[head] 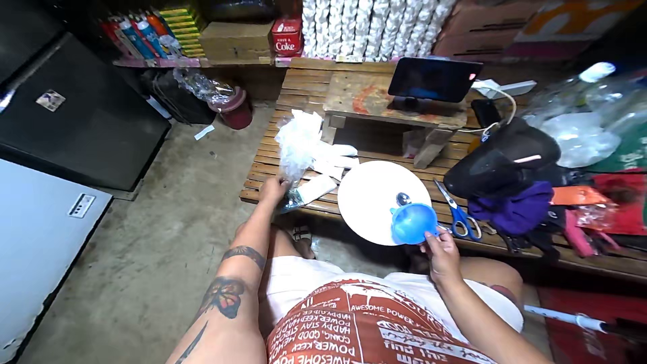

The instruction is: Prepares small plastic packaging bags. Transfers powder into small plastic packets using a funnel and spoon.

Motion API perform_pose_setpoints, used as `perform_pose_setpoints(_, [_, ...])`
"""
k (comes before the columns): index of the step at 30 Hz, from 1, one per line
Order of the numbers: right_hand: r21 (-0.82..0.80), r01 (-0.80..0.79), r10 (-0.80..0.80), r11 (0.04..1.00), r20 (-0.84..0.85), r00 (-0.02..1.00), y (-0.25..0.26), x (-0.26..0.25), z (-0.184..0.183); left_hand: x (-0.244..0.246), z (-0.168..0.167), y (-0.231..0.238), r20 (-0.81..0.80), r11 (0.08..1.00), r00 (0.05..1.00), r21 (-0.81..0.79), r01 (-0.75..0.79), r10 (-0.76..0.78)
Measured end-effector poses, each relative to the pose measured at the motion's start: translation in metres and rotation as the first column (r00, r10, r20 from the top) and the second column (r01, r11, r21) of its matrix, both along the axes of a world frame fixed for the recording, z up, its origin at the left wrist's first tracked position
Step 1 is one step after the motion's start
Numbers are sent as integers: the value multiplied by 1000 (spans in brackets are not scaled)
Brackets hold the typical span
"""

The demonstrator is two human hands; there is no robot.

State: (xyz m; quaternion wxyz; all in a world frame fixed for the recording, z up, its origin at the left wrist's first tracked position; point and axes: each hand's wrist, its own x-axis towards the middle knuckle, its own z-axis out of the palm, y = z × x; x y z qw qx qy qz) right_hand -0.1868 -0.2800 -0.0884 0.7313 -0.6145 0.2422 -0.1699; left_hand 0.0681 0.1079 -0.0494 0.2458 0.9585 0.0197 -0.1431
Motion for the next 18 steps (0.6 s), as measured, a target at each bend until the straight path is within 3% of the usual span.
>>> perform_pose_setpoints(11, [10, -35, 35, 999, 19, 999, -3, -1, -1, -12, 16, 2, -7, 975, 985, -139, -173, 173])
perform_pose_setpoints(18, [37, -37, 36, 999, 16, 999, -6, 1, -2, -17, 56, -3, 184, 957, 968, -264, -118, 170])
